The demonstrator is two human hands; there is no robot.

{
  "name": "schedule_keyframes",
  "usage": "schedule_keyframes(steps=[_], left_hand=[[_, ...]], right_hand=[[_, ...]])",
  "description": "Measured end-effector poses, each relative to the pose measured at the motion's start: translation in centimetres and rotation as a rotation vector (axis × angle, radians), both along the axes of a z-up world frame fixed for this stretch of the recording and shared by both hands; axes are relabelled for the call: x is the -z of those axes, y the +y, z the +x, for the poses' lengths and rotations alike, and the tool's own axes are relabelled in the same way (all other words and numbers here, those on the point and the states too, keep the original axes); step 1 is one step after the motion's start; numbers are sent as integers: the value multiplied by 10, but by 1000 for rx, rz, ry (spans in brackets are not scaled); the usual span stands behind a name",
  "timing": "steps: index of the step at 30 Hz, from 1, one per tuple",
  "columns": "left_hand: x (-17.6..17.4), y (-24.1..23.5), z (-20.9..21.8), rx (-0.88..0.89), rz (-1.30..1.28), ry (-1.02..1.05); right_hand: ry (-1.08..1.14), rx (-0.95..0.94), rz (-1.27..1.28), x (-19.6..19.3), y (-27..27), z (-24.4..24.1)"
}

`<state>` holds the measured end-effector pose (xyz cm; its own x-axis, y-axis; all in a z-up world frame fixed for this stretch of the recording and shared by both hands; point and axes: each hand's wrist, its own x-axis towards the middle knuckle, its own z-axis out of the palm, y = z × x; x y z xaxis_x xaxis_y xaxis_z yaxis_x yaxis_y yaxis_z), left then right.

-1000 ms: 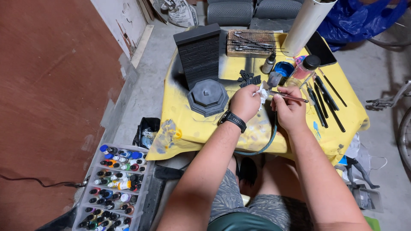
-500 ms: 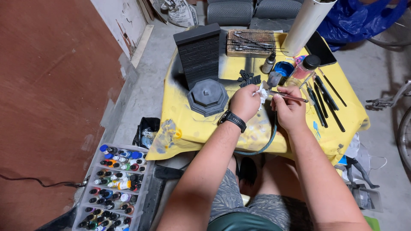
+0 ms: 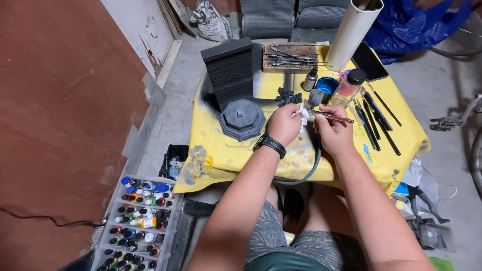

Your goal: A person prepares an airbrush by selecting and loading paint, then applies highlights to a 3D printed terrain model.

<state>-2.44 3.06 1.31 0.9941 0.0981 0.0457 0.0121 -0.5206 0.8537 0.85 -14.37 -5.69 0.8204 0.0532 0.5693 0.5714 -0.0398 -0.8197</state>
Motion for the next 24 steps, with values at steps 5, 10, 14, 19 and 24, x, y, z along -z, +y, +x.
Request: schedule_keyframes(steps=[5, 10, 14, 19, 24], left_hand=[[-9, -2, -8, 7, -31, -7], [-6, -2, -8, 5, -40, -48], [-10, -2, -9, -18, 15, -121], [24, -8, 14, -68, 129, -344], [40, -14, 23, -112, 326, -378]], right_hand=[[-2, 31, -35, -8, -1, -10], [12, 68, -70, -26, 2, -33], [-270, 174, -275, -25, -9, -56], [-417, 251, -434, 6, -32, -85], [-466, 224, -440, -10, -38, -119]])
